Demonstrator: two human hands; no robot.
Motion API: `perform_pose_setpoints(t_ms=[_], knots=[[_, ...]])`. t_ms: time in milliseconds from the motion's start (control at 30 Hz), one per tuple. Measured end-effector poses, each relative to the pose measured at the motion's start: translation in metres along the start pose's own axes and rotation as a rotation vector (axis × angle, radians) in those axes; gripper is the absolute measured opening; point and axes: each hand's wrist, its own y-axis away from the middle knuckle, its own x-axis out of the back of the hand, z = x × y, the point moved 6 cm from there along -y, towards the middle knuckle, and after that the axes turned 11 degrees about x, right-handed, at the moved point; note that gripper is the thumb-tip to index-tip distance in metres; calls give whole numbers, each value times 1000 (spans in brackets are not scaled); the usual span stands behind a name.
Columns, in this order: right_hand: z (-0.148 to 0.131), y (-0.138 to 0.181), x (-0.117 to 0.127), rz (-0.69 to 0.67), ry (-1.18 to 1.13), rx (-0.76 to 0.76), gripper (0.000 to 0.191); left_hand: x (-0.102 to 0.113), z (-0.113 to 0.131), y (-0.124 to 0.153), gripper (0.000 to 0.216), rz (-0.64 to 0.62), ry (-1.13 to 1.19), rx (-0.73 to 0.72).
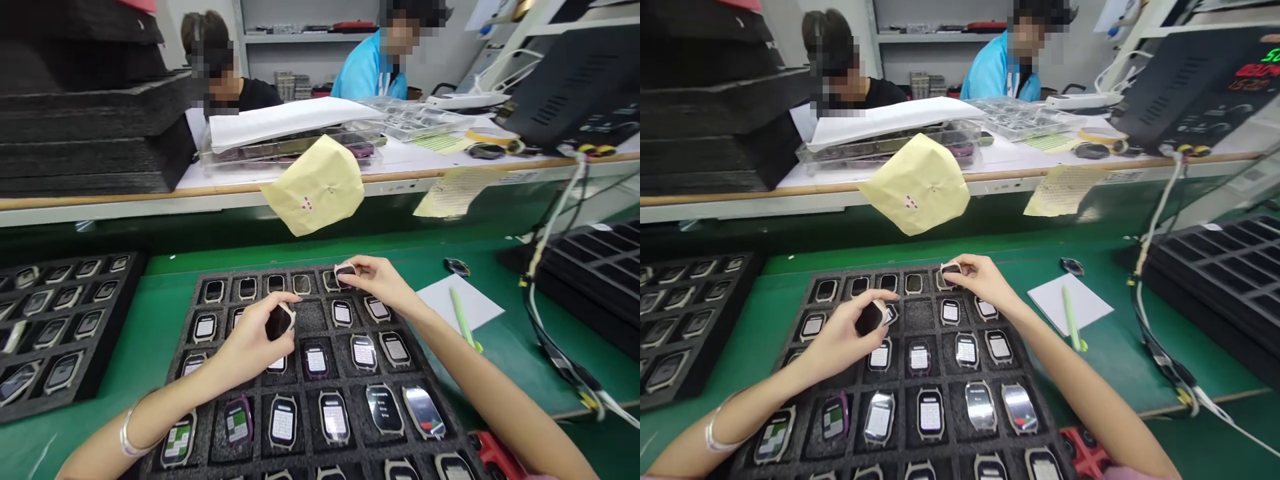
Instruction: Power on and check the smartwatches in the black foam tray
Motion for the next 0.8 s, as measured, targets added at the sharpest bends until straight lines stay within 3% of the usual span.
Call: perform_pose_setpoints(t_ms=[100,167,233,433,633,800], knots=[[-46,-5,-13,-50,-593,88,28,3,4,0,40,52,-54,-15],[-68,-6,-25,-69,-926,29,23,7,6,1,42,94,-58,-22],[-78,-5,-36,-68,-1064,-75,24,11,7,3,44,132,-49,-50],[-69,2,-52,-57,-1247,-292,33,16,-1,3,51,130,-26,-67],[-75,4,-49,-137,-1150,-161,43,17,-10,0,57,92,118,-3],[-81,5,-52,-172,-1115,-83,34,15,-10,3,58,66,182,22]])
